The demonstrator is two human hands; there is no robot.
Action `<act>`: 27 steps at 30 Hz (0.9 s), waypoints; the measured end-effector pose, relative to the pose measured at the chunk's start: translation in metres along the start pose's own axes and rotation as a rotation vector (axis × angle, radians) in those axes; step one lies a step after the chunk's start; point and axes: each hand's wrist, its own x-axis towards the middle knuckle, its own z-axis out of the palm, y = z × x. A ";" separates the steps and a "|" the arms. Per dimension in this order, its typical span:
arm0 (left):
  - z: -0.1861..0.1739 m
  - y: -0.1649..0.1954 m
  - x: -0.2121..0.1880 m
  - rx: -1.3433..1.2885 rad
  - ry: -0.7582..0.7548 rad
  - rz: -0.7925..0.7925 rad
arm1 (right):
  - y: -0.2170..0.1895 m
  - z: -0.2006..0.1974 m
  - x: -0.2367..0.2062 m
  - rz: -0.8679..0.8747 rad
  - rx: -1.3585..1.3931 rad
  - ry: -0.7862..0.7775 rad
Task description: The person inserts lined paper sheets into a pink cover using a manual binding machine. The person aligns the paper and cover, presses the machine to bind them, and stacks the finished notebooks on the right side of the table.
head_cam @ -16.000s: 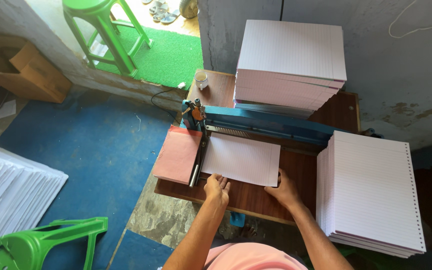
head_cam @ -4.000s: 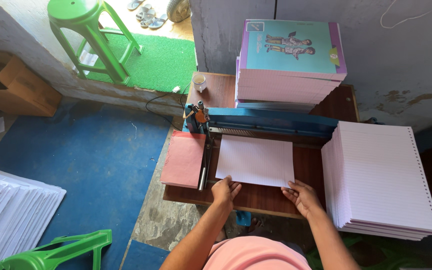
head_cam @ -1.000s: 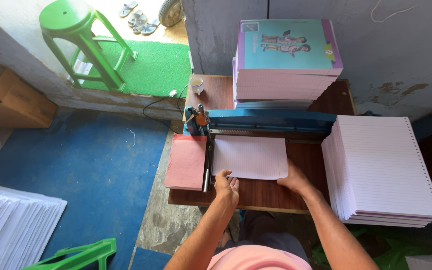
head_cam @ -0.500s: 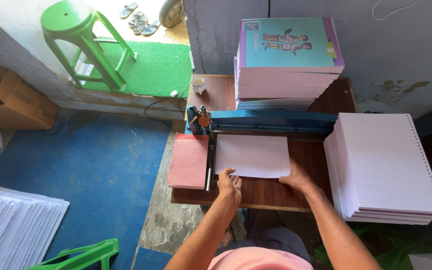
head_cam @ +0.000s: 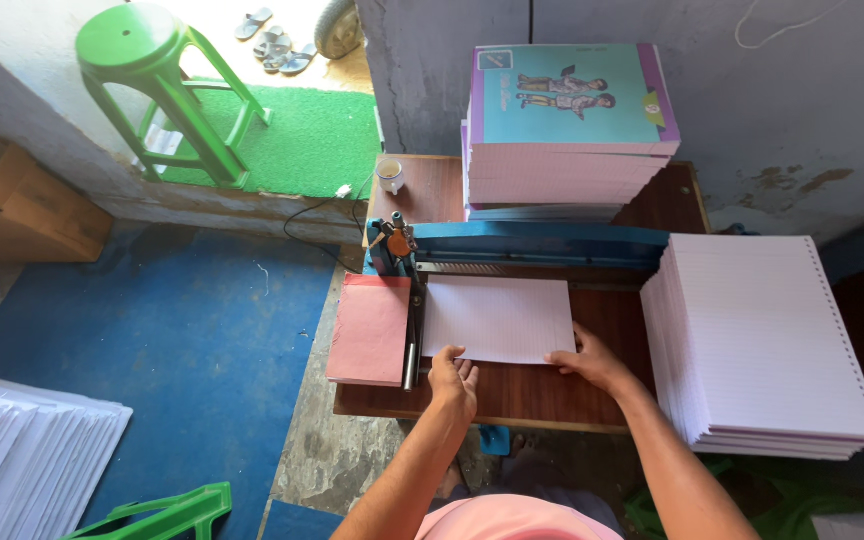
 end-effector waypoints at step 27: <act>-0.033 -0.031 -0.039 1.905 -0.511 1.547 | 0.034 -0.010 -0.008 0.284 0.611 0.176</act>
